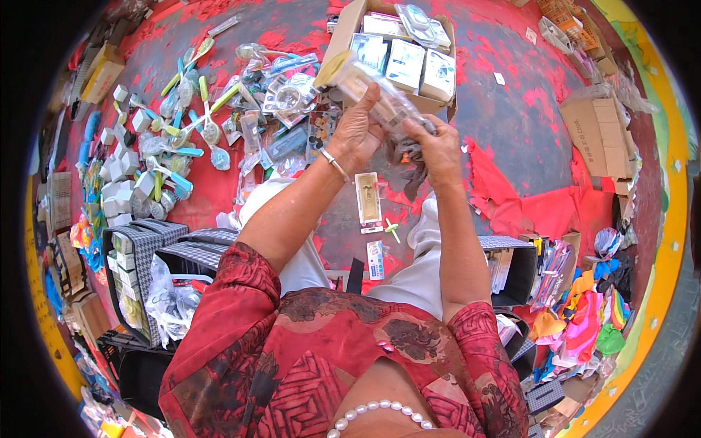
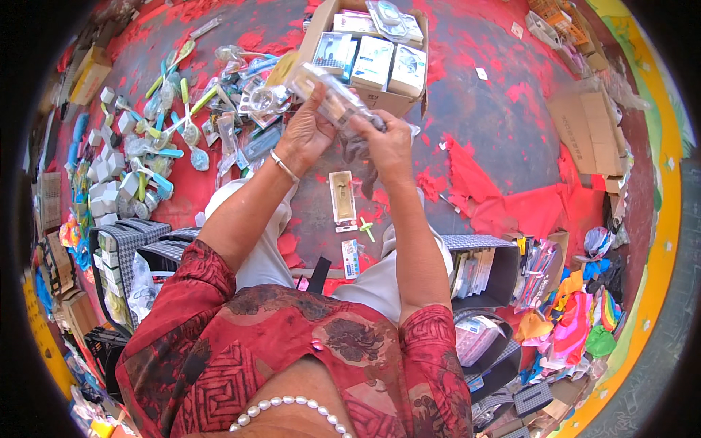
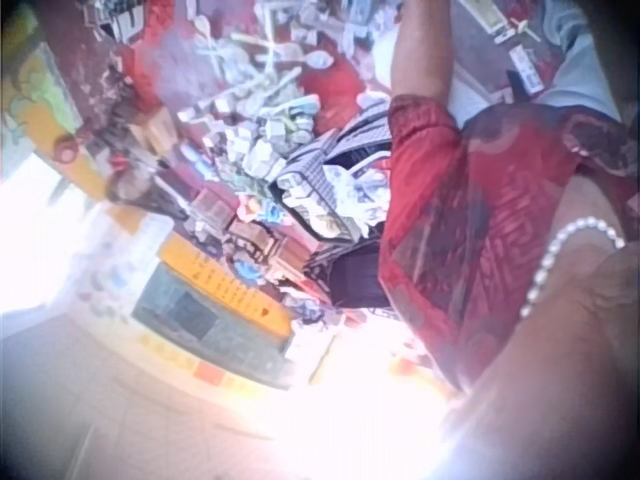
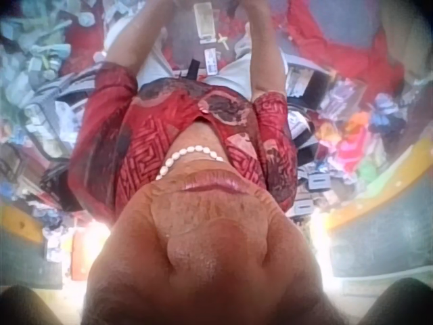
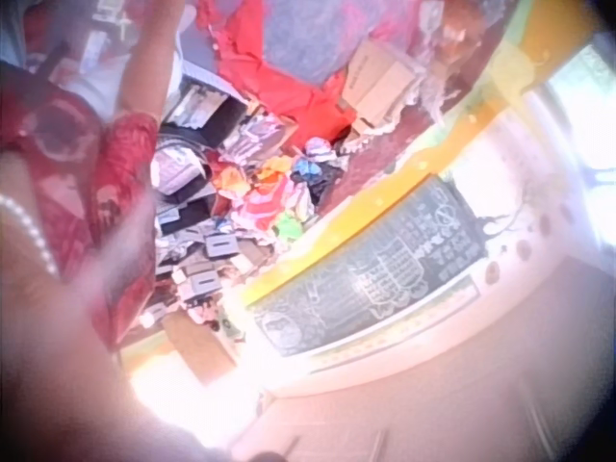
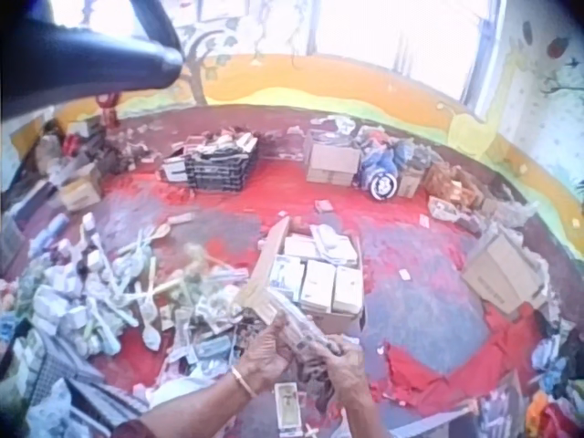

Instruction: The person sits on the floor and wipes various packaged items with a cloth, including small boxes, plastic-wrapped goods, and a plastic bag. The person picks up each item, wipes it, and places it into a nearby basket.

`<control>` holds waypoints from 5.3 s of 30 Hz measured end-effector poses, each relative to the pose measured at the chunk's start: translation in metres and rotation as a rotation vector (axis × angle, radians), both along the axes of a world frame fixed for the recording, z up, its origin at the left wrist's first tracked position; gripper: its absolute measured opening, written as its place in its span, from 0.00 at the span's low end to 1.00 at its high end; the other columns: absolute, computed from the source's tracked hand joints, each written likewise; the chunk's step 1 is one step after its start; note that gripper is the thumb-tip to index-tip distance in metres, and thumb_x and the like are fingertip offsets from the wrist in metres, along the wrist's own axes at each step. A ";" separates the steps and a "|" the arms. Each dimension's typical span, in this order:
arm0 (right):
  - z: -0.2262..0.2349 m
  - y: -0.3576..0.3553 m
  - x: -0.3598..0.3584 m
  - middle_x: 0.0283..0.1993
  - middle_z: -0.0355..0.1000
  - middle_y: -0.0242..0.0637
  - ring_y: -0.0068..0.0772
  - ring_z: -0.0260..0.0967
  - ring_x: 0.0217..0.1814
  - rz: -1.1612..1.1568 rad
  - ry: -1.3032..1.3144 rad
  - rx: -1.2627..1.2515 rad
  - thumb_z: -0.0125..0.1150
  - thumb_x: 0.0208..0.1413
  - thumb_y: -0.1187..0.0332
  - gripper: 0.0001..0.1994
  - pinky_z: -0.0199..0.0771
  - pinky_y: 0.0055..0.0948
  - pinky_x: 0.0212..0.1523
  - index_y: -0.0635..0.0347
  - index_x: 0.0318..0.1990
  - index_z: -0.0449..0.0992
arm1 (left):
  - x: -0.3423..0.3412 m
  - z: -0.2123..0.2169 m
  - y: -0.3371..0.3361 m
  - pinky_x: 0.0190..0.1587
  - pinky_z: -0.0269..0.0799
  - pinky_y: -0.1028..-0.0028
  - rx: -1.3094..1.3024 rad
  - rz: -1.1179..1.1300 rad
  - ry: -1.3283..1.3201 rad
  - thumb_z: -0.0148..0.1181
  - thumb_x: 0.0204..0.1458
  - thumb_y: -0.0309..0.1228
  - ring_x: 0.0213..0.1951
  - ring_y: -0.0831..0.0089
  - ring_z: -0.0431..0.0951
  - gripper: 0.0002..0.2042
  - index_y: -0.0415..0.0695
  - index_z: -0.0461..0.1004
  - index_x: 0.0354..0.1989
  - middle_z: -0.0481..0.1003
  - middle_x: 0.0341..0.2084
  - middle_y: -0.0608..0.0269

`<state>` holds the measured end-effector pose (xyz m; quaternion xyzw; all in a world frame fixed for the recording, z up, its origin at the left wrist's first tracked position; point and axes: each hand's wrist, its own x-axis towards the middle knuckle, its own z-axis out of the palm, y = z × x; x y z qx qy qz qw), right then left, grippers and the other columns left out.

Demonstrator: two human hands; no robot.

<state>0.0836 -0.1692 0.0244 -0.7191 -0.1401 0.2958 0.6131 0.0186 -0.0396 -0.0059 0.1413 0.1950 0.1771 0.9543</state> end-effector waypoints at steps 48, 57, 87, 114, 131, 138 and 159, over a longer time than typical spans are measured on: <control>0.011 0.010 0.015 0.32 0.68 0.42 0.46 0.63 0.38 -0.085 -1.199 -0.112 0.57 0.50 0.65 0.08 0.63 0.38 0.39 0.61 0.33 0.71 | -0.013 0.002 -0.014 0.34 0.78 0.64 0.158 -0.583 0.091 0.42 0.56 0.50 0.34 0.68 0.77 0.22 0.46 0.66 0.47 0.74 0.36 0.61; 0.001 -0.028 0.038 0.41 0.72 0.43 0.42 0.69 0.44 -0.289 0.771 0.914 0.45 0.57 0.64 0.15 0.68 0.40 0.50 0.67 0.45 0.69 | -0.005 -0.009 0.004 0.36 0.76 0.57 0.015 -0.361 0.204 0.32 0.59 0.50 0.40 0.56 0.75 0.26 0.41 0.63 0.52 0.71 0.42 0.53; 0.004 -0.046 0.044 0.50 0.67 0.50 0.48 0.66 0.52 -0.175 0.909 0.897 0.56 0.53 0.60 0.23 0.64 0.44 0.55 0.67 0.51 0.65 | -0.002 0.009 0.023 0.29 0.78 0.64 0.075 -0.355 -0.122 0.38 0.57 0.52 0.30 0.65 0.76 0.28 0.39 0.59 0.55 0.70 0.44 0.51; 0.016 -0.053 0.055 0.49 0.68 0.47 0.46 0.68 0.49 -0.383 0.661 0.804 0.33 0.62 0.49 0.25 0.67 0.47 0.52 0.61 0.50 0.66 | -0.002 0.007 0.012 0.31 0.79 0.64 0.013 -0.606 0.058 0.40 0.56 0.53 0.46 0.53 0.72 0.32 0.33 0.56 0.55 0.66 0.49 0.41; 0.018 -0.031 0.001 0.42 0.68 0.43 0.39 0.71 0.39 0.168 -0.903 0.172 0.64 0.40 0.67 0.14 0.70 0.32 0.41 0.62 0.37 0.76 | -0.002 0.001 0.009 0.56 0.59 0.53 -0.212 -0.342 -0.460 0.38 0.57 0.50 0.54 0.55 0.65 0.27 0.45 0.58 0.59 0.65 0.53 0.54; 0.014 -0.048 0.027 0.48 0.69 0.38 0.29 0.70 0.44 -0.363 0.347 0.253 0.58 0.52 0.62 0.20 0.70 0.27 0.43 0.63 0.49 0.67 | -0.001 0.003 0.015 0.55 0.63 0.60 -0.144 -0.144 -0.328 0.40 0.58 0.46 0.51 0.60 0.69 0.24 0.41 0.61 0.56 0.69 0.48 0.53; 0.015 0.002 -0.020 0.36 0.68 0.40 0.40 0.70 0.37 0.006 -1.044 -0.134 0.60 0.46 0.66 0.12 0.70 0.37 0.32 0.56 0.40 0.73 | -0.006 0.010 -0.018 0.37 0.76 0.65 -0.022 -0.461 0.188 0.33 0.55 0.59 0.35 0.66 0.77 0.29 0.44 0.66 0.46 0.73 0.38 0.55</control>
